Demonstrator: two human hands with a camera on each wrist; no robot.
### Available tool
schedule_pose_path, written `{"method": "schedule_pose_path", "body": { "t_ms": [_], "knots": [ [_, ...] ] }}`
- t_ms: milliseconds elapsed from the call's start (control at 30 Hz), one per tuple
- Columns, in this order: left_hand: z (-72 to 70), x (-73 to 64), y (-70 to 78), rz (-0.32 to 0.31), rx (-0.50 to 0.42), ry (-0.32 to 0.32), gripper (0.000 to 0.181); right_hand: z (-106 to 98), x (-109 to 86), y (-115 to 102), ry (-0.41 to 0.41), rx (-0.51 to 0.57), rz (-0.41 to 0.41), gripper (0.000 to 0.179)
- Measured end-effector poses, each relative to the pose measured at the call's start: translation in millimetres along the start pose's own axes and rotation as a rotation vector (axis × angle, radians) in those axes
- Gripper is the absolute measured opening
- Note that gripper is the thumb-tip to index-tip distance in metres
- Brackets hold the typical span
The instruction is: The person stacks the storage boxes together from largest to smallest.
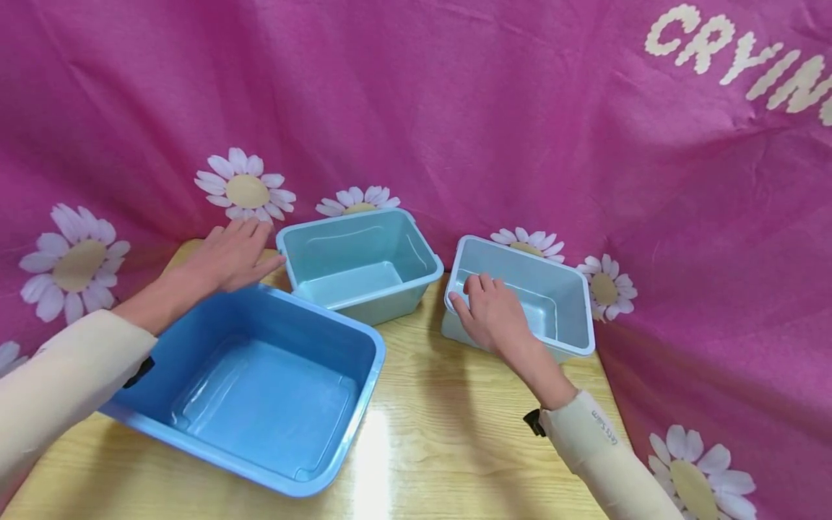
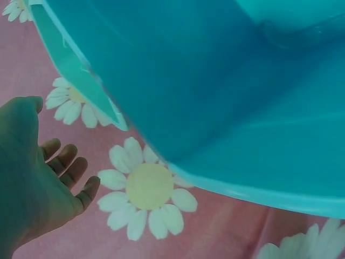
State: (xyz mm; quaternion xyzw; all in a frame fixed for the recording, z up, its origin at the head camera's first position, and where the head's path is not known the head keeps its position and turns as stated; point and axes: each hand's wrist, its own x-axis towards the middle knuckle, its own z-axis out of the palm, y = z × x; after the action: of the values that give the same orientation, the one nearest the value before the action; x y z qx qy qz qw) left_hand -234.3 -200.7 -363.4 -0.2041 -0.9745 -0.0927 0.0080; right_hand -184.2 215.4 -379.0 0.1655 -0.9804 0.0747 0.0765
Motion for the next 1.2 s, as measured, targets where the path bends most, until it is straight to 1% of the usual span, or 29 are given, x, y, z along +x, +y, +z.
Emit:
{"method": "schedule_pose_path", "body": {
  "t_ms": [67, 233, 400, 500, 600, 700, 833, 1000, 1200],
  "knots": [
    [1.8, -4.0, -4.2, -0.007, 0.006, -0.006, 0.067, 2, -3.0, -3, 0.018, -0.008, -0.012, 0.033],
    [7.6, -14.1, -17.2, -0.016, 0.022, 0.018, 0.066, 4, -9.9, -11, 0.047, -0.032, -0.035, 0.031],
    [10.8, -20.0, -29.6, -0.009, 0.055, 0.034, 0.059, 7, -17.8, -17, 0.031, -0.029, -0.028, 0.033],
    [10.8, -21.5, -35.8, 0.001, 0.054, 0.042, 0.054, 8, -23.4, -20, 0.016, -0.027, -0.018, 0.033],
    [10.8, -25.3, -42.9, 0.004, 0.055, 0.047, 0.053, 9, -28.0, -23, 0.007, -0.041, -0.024, 0.033],
    [11.1, -32.5, -51.8, -0.002, 0.055, 0.037, 0.054, 12, -32.5, -28, 0.0, -0.058, -0.035, 0.032],
    [12.0, -40.5, -62.4, -0.033, 0.065, 0.028, 0.055, 16, -39.3, -35, -0.037, -0.067, -0.047, 0.033],
    [10.6, -47.3, -74.0, -0.065, 0.081, 0.03, 0.058, 16, -45.9, -44, -0.08, -0.056, -0.046, 0.037],
    [10.2, -54.1, -83.9, -0.102, 0.089, 0.011, 0.058, 18, -51.4, -52, -0.084, -0.046, -0.082, 0.035]
  ]
}}
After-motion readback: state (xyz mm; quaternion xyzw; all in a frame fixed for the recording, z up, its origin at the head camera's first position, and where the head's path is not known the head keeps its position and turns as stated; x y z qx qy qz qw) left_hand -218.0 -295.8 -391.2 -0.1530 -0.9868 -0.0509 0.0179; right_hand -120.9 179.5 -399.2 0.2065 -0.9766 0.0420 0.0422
